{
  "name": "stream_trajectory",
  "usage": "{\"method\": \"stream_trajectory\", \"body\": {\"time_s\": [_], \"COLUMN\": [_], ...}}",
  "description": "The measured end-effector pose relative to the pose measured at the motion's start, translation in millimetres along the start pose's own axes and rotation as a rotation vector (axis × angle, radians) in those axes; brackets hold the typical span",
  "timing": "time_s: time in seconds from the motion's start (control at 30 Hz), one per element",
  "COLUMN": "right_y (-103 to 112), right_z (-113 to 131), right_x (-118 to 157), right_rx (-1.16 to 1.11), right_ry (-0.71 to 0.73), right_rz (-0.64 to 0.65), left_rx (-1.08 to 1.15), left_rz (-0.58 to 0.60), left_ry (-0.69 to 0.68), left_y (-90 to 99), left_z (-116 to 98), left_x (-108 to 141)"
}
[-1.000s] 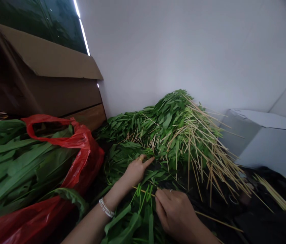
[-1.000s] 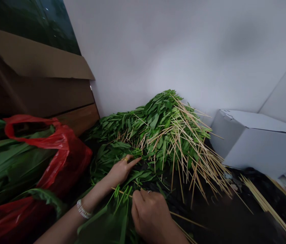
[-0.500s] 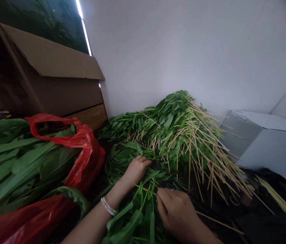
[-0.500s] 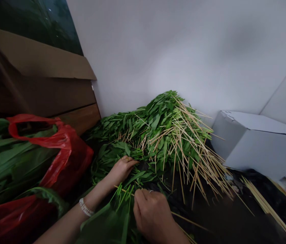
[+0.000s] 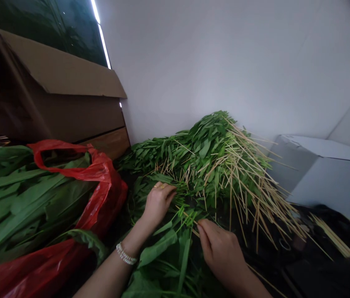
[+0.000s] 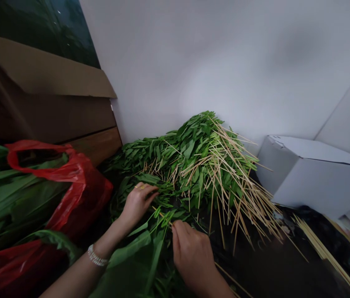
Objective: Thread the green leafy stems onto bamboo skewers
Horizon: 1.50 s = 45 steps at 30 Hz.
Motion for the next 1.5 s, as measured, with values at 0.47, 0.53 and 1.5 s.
{"method": "stream_trajectory", "body": {"time_s": [0.47, 0.53, 1.5], "right_y": [4.0, 4.3, -2.4], "right_z": [-13.7, -13.4, -17.5], "right_x": [-1.4, -1.6, 0.8], "right_rx": [0.021, 0.03, -0.007], "right_ry": [-0.134, -0.136, -0.145], "right_rz": [-0.086, -0.095, -0.036], "left_rx": [1.11, 1.1, 0.985], "left_rz": [0.29, 0.308, 0.402], "left_ry": [0.329, 0.32, 0.2], "left_y": [1.2, 1.2, -0.5], "left_z": [-13.0, -13.9, -14.6], "left_x": [0.9, 1.0, 1.5]}}
Point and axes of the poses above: each hand's wrist, its own x-axis away from the middle knuckle, its own y-axis out of the back of the hand, z = x × y, the point moved 2 cm from there along -x, towards the middle knuckle, and after that the axes turned 7 degrees about z, right-handed, at the moved point
